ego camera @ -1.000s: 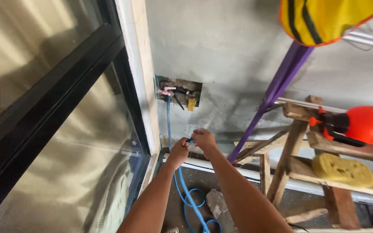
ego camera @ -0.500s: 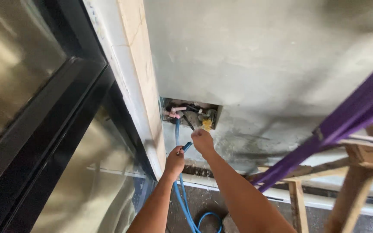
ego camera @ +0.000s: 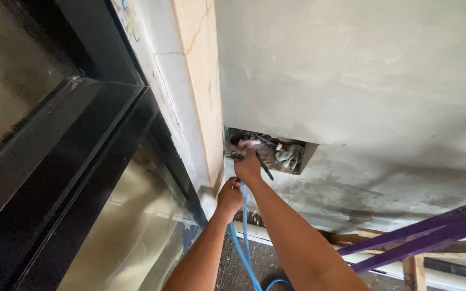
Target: The person is using a water hose to wash the concrete floor of a garage or driveway.
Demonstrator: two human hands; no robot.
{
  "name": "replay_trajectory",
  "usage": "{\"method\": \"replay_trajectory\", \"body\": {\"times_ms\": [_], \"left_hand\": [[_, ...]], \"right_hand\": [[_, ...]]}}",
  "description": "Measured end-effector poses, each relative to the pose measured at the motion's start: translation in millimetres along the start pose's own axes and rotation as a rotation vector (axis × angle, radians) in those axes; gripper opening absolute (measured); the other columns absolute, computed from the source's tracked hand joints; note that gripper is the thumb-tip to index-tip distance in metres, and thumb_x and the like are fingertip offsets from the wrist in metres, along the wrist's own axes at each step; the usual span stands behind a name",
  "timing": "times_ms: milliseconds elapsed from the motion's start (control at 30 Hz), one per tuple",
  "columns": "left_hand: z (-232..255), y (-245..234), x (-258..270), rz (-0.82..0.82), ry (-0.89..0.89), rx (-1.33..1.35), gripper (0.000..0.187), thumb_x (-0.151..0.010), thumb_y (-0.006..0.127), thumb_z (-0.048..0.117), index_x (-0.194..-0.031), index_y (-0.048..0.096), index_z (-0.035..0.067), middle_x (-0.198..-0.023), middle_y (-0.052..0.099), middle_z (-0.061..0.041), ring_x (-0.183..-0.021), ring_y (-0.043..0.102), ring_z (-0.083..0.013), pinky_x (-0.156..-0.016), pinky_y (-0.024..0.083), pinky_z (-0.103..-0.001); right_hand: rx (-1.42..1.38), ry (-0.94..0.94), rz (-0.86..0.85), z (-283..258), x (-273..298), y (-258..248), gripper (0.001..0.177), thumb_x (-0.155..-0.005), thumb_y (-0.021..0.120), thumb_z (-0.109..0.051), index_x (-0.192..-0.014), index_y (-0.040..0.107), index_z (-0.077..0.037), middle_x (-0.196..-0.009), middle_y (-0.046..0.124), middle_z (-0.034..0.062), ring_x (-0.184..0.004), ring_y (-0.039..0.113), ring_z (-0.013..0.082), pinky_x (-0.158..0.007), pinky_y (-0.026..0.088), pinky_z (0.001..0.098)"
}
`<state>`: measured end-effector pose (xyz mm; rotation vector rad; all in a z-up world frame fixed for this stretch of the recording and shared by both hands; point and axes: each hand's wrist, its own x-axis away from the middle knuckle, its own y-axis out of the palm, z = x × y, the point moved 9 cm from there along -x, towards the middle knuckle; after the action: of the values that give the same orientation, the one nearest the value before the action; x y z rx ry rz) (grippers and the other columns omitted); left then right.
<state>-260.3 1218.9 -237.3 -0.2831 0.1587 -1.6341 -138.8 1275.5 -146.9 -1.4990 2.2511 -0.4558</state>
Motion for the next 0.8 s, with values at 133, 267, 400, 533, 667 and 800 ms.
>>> {"method": "replay_trajectory", "body": {"times_ms": [133,267,400,533,667,800], "left_hand": [[-3.3,-9.0,-8.1,0.041,0.018,-0.182,0.026,-0.099,0.048,0.011,-0.117,0.067,0.013,-0.093,0.071,-0.014,-0.086,0.069,-0.0306,-0.075,0.052,-0.041],[8.4,-10.6,-12.4,0.073,0.027,-0.189,0.023,-0.099,0.049,0.013,-0.114,0.067,0.014,-0.093,0.071,-0.014,-0.086,0.067,-0.0329,-0.075,0.051,-0.042],[7.4,-8.4,-16.7,0.104,-0.008,-0.25,0.02,-0.101,0.052,0.015,-0.112,0.068,0.016,-0.092,0.072,-0.015,-0.087,0.068,-0.0336,-0.076,0.05,-0.043],[-1.8,3.6,-20.4,0.085,0.009,0.006,0.028,-0.089,0.049,0.005,-0.11,0.065,0.015,-0.095,0.074,-0.013,-0.09,0.072,-0.0289,-0.074,0.054,-0.041],[13.9,2.0,-9.4,0.0,-0.161,-0.145,0.024,-0.097,0.05,0.012,-0.115,0.064,0.017,-0.097,0.073,-0.015,-0.088,0.07,-0.033,-0.074,0.053,-0.043],[15.3,3.7,-12.3,-0.015,-0.144,-0.214,0.022,-0.101,0.05,0.018,-0.116,0.065,0.018,-0.1,0.073,-0.014,-0.094,0.07,-0.0342,-0.078,0.053,-0.044]], "right_hand": [[0.16,-0.017,0.029,45.9,-18.8,29.5,0.078,-0.079,0.072,-0.01,-0.144,0.03,0.0,-0.129,0.056,0.0305,-0.114,0.058,0.0477,-0.094,0.048,0.0488],[-0.018,0.071,0.046,19.2,-9.3,16.6,0.051,-0.076,0.057,-0.001,-0.126,0.054,-0.013,-0.125,0.07,0.0172,-0.116,0.07,0.0375,-0.094,0.054,0.0464],[0.178,0.141,0.036,29.2,-11.6,15.1,0.068,-0.076,0.062,0.001,-0.14,0.047,-0.014,-0.129,0.064,0.0205,-0.116,0.062,0.0446,-0.093,0.051,0.0516],[0.285,0.208,-0.103,16.7,-7.1,6.1,0.07,-0.076,0.066,-0.003,-0.142,0.046,-0.016,-0.134,0.063,0.0193,-0.121,0.06,0.0443,-0.099,0.049,0.0508],[0.382,0.169,-0.102,31.1,-17.4,8.6,0.091,-0.071,0.067,0.002,-0.153,0.029,-0.01,-0.16,0.036,0.0146,-0.135,0.049,0.0395,-0.106,0.047,0.0456],[0.449,-0.052,-0.083,80.8,-42.1,32.9,0.1,-0.072,0.067,0.003,-0.159,0.017,0.001,-0.16,0.027,0.0231,-0.147,0.037,0.0388,-0.115,0.039,0.0405]]}}
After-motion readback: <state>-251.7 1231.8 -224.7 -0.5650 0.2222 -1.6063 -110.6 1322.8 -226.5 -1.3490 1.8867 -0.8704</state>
